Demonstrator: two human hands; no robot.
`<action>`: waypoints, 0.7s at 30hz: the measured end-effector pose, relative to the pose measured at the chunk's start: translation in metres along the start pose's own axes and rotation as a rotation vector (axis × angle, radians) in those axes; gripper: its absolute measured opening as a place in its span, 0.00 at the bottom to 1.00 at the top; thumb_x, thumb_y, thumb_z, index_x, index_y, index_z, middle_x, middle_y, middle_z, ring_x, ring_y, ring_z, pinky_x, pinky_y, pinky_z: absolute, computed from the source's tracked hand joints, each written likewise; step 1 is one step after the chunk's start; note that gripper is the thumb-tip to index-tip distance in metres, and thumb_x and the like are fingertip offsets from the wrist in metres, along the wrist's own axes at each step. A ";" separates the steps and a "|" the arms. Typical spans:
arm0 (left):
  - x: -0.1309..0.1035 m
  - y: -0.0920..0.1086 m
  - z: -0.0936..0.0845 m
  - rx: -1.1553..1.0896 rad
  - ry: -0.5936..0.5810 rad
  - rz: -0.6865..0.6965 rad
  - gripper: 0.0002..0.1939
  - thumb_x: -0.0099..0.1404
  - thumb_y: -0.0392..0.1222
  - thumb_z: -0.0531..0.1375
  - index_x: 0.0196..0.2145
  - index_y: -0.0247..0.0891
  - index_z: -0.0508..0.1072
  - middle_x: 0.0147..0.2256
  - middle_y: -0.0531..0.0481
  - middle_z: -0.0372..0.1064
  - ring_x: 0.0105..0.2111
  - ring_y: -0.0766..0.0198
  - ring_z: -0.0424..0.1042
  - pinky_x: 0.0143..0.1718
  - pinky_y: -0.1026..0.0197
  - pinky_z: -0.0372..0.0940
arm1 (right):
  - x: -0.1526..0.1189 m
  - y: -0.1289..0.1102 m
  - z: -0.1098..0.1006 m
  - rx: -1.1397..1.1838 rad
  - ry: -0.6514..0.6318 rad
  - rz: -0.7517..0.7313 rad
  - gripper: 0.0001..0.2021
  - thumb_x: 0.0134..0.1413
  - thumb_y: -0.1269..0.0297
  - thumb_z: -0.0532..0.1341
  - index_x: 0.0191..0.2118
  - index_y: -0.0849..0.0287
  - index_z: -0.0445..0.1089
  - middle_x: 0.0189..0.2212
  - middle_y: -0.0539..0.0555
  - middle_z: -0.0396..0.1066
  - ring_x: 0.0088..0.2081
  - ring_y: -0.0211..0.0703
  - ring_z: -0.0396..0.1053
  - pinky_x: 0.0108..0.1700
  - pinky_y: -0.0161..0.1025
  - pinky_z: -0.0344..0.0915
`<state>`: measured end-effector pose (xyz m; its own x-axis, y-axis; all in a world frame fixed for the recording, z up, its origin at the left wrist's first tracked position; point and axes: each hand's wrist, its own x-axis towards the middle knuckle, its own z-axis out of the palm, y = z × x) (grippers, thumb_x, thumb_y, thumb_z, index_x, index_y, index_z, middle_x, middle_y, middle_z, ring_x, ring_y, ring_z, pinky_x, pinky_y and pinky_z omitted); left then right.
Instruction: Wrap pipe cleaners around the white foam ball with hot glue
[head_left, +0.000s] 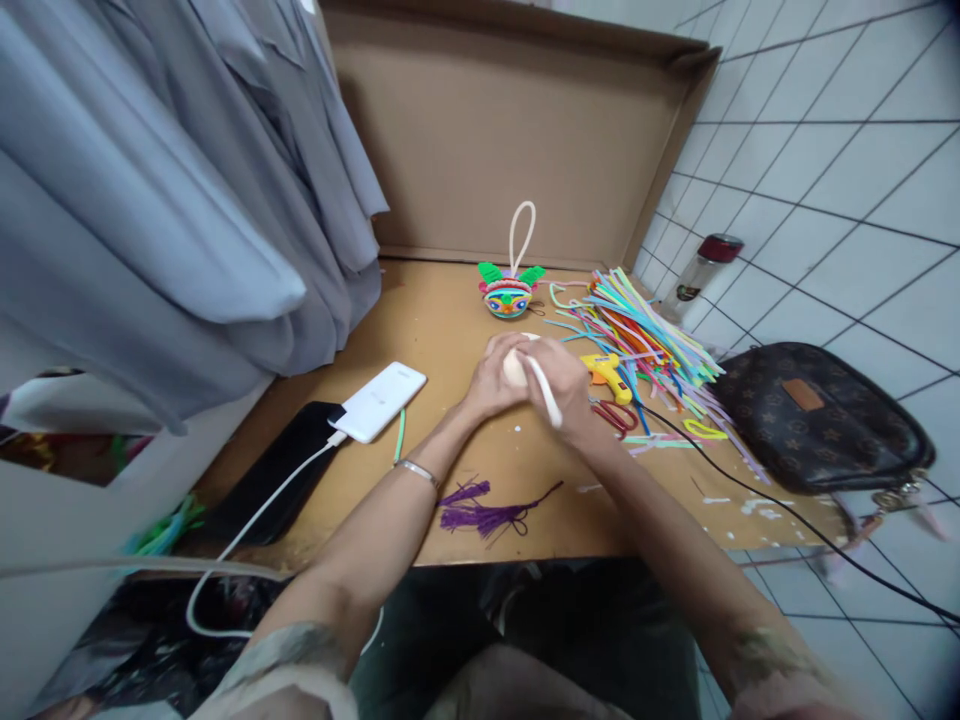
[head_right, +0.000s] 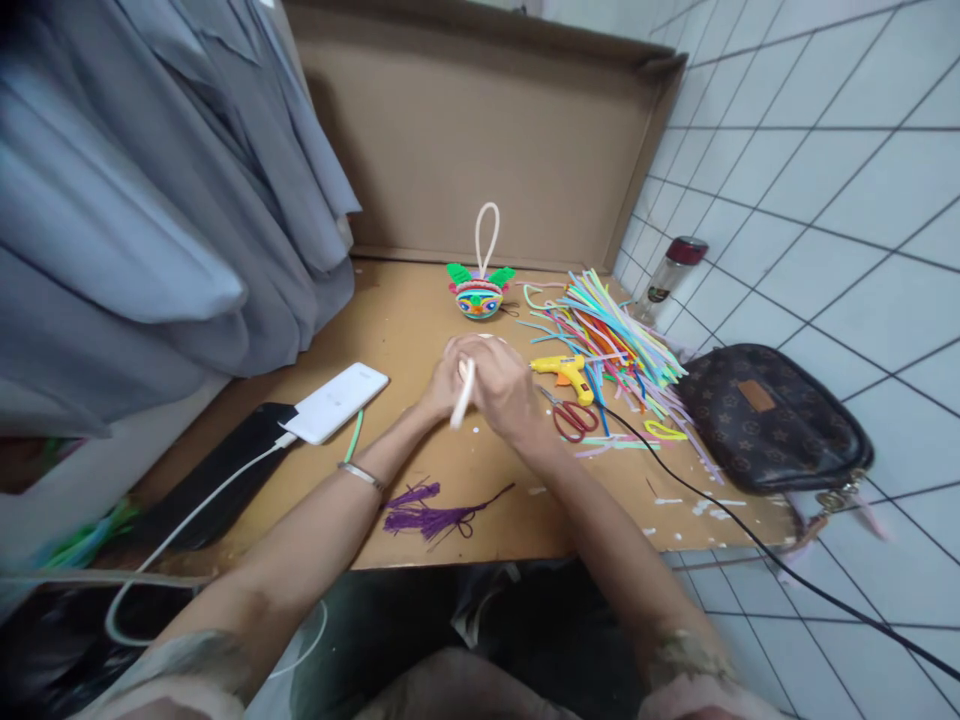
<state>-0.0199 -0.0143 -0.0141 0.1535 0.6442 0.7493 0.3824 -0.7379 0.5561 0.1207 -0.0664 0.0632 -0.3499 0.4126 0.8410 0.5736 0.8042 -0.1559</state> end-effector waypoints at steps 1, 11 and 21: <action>0.000 0.002 -0.002 -0.012 0.016 -0.007 0.36 0.54 0.46 0.73 0.58 0.41 0.67 0.58 0.39 0.68 0.59 0.48 0.70 0.62 0.41 0.67 | -0.004 0.005 -0.003 0.057 0.053 0.051 0.12 0.70 0.66 0.54 0.46 0.54 0.76 0.40 0.56 0.78 0.43 0.46 0.75 0.47 0.43 0.71; 0.002 0.012 -0.009 0.034 -0.015 -0.084 0.41 0.46 0.42 0.76 0.57 0.44 0.68 0.56 0.43 0.69 0.59 0.47 0.71 0.62 0.43 0.67 | -0.031 0.017 -0.002 0.210 0.302 0.389 0.11 0.64 0.56 0.61 0.36 0.54 0.78 0.33 0.54 0.77 0.36 0.45 0.75 0.42 0.43 0.74; 0.001 0.013 -0.008 0.029 -0.012 -0.105 0.40 0.46 0.41 0.75 0.56 0.45 0.68 0.57 0.43 0.69 0.58 0.47 0.71 0.61 0.44 0.68 | -0.032 0.016 -0.006 0.064 0.226 0.403 0.08 0.61 0.61 0.60 0.30 0.53 0.71 0.29 0.50 0.73 0.33 0.43 0.71 0.39 0.41 0.70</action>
<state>-0.0225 -0.0245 -0.0030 0.1223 0.7205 0.6825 0.4228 -0.6600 0.6210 0.1460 -0.0694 0.0370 0.0659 0.6001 0.7972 0.5811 0.6264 -0.5195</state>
